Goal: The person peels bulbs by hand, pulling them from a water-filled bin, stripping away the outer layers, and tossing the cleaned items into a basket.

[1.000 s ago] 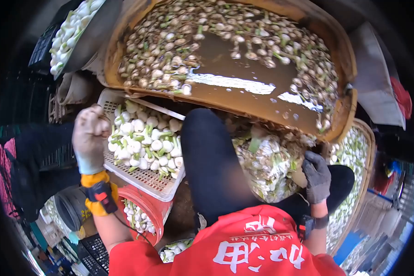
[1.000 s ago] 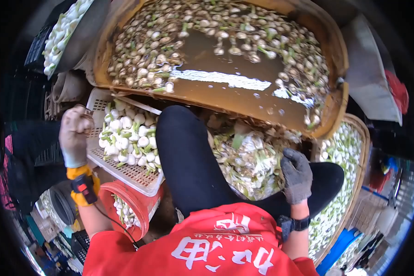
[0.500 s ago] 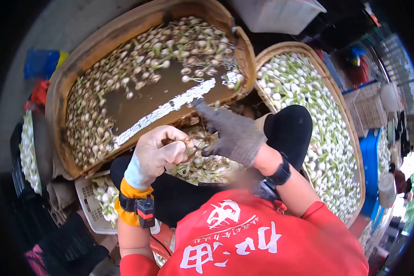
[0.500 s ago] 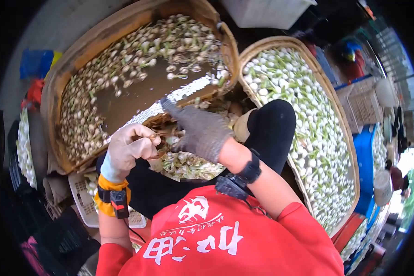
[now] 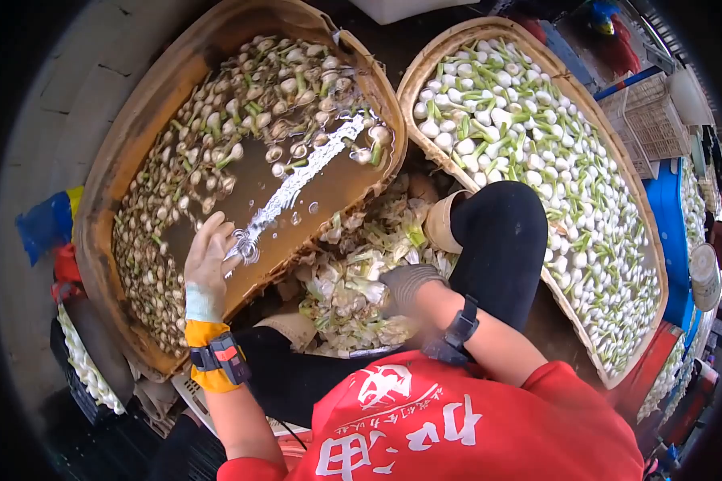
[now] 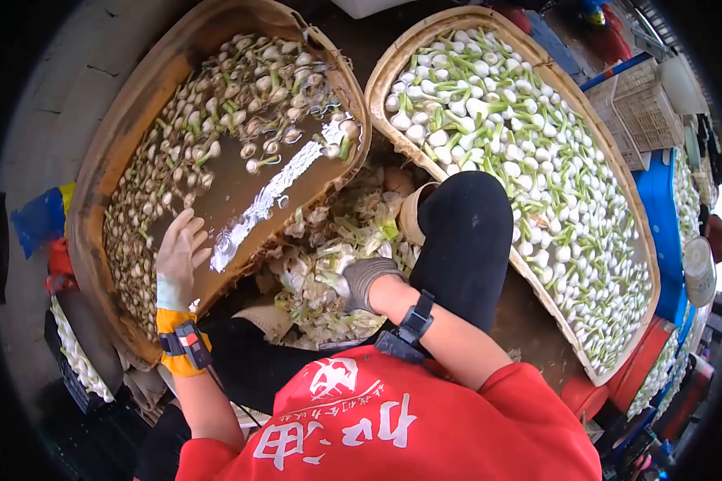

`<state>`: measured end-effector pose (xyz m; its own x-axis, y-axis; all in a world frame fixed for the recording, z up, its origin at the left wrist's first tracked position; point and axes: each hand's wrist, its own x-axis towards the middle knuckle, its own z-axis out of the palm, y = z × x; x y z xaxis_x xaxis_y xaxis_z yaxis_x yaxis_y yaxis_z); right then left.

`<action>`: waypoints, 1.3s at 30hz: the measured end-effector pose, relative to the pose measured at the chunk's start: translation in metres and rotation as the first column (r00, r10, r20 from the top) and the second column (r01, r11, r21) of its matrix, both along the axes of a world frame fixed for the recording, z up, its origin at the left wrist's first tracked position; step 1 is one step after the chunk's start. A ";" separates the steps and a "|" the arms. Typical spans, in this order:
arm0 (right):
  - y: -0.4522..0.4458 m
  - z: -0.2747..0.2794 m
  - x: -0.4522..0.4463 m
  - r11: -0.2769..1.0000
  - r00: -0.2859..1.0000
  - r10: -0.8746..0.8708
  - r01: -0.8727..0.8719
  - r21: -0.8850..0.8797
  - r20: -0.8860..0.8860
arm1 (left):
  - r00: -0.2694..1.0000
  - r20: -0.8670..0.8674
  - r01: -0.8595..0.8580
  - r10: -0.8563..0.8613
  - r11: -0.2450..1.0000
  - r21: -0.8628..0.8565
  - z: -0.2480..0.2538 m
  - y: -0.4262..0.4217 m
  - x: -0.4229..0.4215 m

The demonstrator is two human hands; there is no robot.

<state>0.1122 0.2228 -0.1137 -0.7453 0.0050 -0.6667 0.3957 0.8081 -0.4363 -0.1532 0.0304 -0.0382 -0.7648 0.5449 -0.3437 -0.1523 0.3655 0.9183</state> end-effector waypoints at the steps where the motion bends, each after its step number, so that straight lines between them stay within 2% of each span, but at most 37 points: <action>1: 0.001 0.005 -0.005 0.967 0.958 -0.254 0.248 -0.059 -0.132 | 1.000 0.006 0.009 -0.009 1.000 -0.006 0.009 0.015 0.002; 2: 0.010 0.017 -0.019 0.942 0.944 -0.326 0.319 -0.107 -0.054 | 0.994 0.032 0.104 -0.103 0.995 -0.015 0.018 0.032 0.007; 3: 0.014 0.018 -0.023 0.938 0.941 -0.335 0.328 -0.115 -0.049 | 0.979 0.060 0.198 -0.196 0.980 -0.023 0.027 0.049 0.013; 5: 0.016 0.016 -0.026 0.865 0.772 -0.500 0.422 -0.272 -0.393 | 0.876 0.215 0.414 -0.432 0.902 0.126 0.044 0.075 0.043; 6: 0.016 0.017 -0.029 0.861 0.772 -0.506 0.425 -0.280 -0.384 | 0.848 0.225 0.427 -0.481 0.869 0.250 0.040 0.081 0.056; 7: 0.015 0.020 -0.031 0.791 0.698 -0.564 0.305 -0.530 -0.441 | 0.816 0.226 0.431 -0.532 0.821 0.373 0.036 0.085 0.068; 8: 0.013 0.021 -0.032 0.674 0.614 -0.633 0.139 -0.725 -0.471 | 0.789 0.318 0.378 -0.526 0.823 0.423 0.035 0.090 0.078; 9: 0.007 0.016 -0.030 0.673 0.613 -0.636 0.144 -0.725 -0.469 | 0.750 0.399 0.364 -0.527 0.833 0.417 0.036 0.094 0.084; 11: -0.003 0.006 -0.027 0.493 0.659 -0.711 0.219 -0.842 -0.245 | 0.712 0.381 0.437 -0.590 0.797 0.417 0.025 0.100 0.071; 12: -0.001 0.006 -0.030 0.490 0.660 -0.712 0.221 -0.843 -0.241 | 0.798 0.306 0.453 -0.519 0.852 0.262 0.017 0.107 0.058; 13: 0.003 0.013 -0.034 0.764 0.883 -0.399 0.170 -0.622 -0.248 | 0.867 0.211 0.439 -0.451 0.893 0.102 0.004 0.116 0.040; 14: 0.005 0.016 -0.037 0.933 0.991 -0.047 -0.003 -0.360 -0.129 | 0.887 -0.123 0.436 -0.446 0.894 -0.098 -0.027 0.120 0.018; 15: -0.005 0.007 -0.028 0.932 0.990 -0.045 -0.006 -0.363 -0.131 | 0.775 -0.440 0.361 -0.454 0.889 -0.283 -0.059 0.128 -0.001; 17: -0.026 -0.019 -0.005 0.993 0.993 0.113 -0.112 -0.049 0.021 | 0.767 -0.044 0.501 -0.640 0.642 -0.581 -0.080 0.166 -0.023; 18: -0.017 -0.013 -0.009 0.993 0.994 0.109 -0.108 -0.041 0.024 | 0.765 -0.047 0.506 -0.642 0.644 -0.574 -0.095 0.182 -0.021; 19: -0.006 0.002 -0.016 0.996 0.998 0.011 -0.005 -0.093 0.064 | 0.854 0.085 0.504 -0.514 0.773 -0.384 -0.114 0.196 -0.011; 20: 0.003 0.013 -0.023 0.985 0.990 -0.085 0.100 -0.142 0.109 | 0.887 0.247 0.440 -0.390 0.877 -0.193 -0.136 0.207 -0.007; 21: 0.009 0.018 -0.029 0.985 0.989 -0.087 0.102 -0.139 0.116 | 0.825 0.054 0.536 -0.562 0.751 -0.385 -0.167 0.226 -0.016; 22: 0.015 0.022 -0.035 0.978 0.989 -0.148 0.148 -0.144 0.008 | 0.682 -0.102 0.550 -0.724 0.600 -0.581 -0.201 0.246 -0.024; 23: 0.017 0.025 -0.039 0.970 0.973 -0.206 0.190 -0.150 -0.101 | 0.784 -0.131 0.404 -0.607 0.659 -0.635 -0.230 0.260 -0.019; 25: 0.016 0.025 -0.045 0.956 0.953 -0.265 0.241 -0.168 -0.144 | 0.752 0.224 0.623 -0.621 0.556 -0.550 -0.294 0.288 -0.029; 26: 0.016 0.025 -0.044 0.936 0.925 -0.329 0.292 -0.198 -0.189 | 0.803 0.162 0.593 -0.573 0.742 -0.312 -0.282 0.274 -0.022; 27: 0.014 0.018 -0.039 0.937 0.926 -0.328 0.292 -0.194 -0.190 | 0.839 0.535 0.205 -0.099 0.968 -0.144 -0.225 0.271 0.010; 28: 0.009 0.006 -0.031 0.882 0.806 -0.464 0.378 -0.281 -0.369 | 0.747 0.650 0.162 -0.139 0.986 0.025 -0.210 0.263 0.016; 29: 0.006 0.004 -0.028 0.813 0.630 -0.583 0.436 -0.387 -0.514 | 0.643 0.740 0.093 -0.198 0.979 0.181 -0.195 0.255 0.020; 31: 0.008 0.007 -0.028 0.793 0.573 -0.608 0.468 -0.389 -0.549 | 0.568 0.727 0.160 -0.385 0.919 0.361 -0.150 0.226 0.017; 32: 0.008 0.009 -0.030 0.707 0.420 -0.703 0.505 -0.495 -0.574 | 0.470 0.777 0.048 -0.419 0.891 0.452 -0.123 0.204 0.021; 33: 0.009 0.012 -0.033 0.613 0.260 -0.779 0.512 -0.602 -0.571 | 0.311 0.855 -0.076 -0.414 0.886 0.457 -0.099 0.182 0.026; 34: 0.012 0.021 -0.037 0.615 0.216 -0.768 0.511 -0.600 -0.603 | 0.386 0.835 -0.102 -0.392 0.882 0.461 -0.081 0.159 0.037; 35: 0.010 0.024 -0.038 0.516 0.120 -0.839 0.486 -0.705 -0.531 | 0.457 0.812 -0.131 -0.364 0.875 0.466 -0.065 0.138 0.051; 37: 0.014 0.056 -0.039 0.489 0.227 -0.869 0.528 -0.694 -0.440 | 0.457 0.834 -0.269 -0.309 0.846 0.461 -0.039 0.102 0.074; 38: 0.012 0.062 -0.041 0.498 0.241 -0.865 0.519 -0.695 -0.440 | 0.507 0.833 -0.317 -0.220 0.851 0.418 -0.029 0.087 0.087; 39: 0.009 0.067 -0.042 0.619 0.269 -0.775 0.509 -0.598 -0.572 | 0.476 0.858 -0.366 -0.194 0.843 0.394 -0.022 0.074 0.095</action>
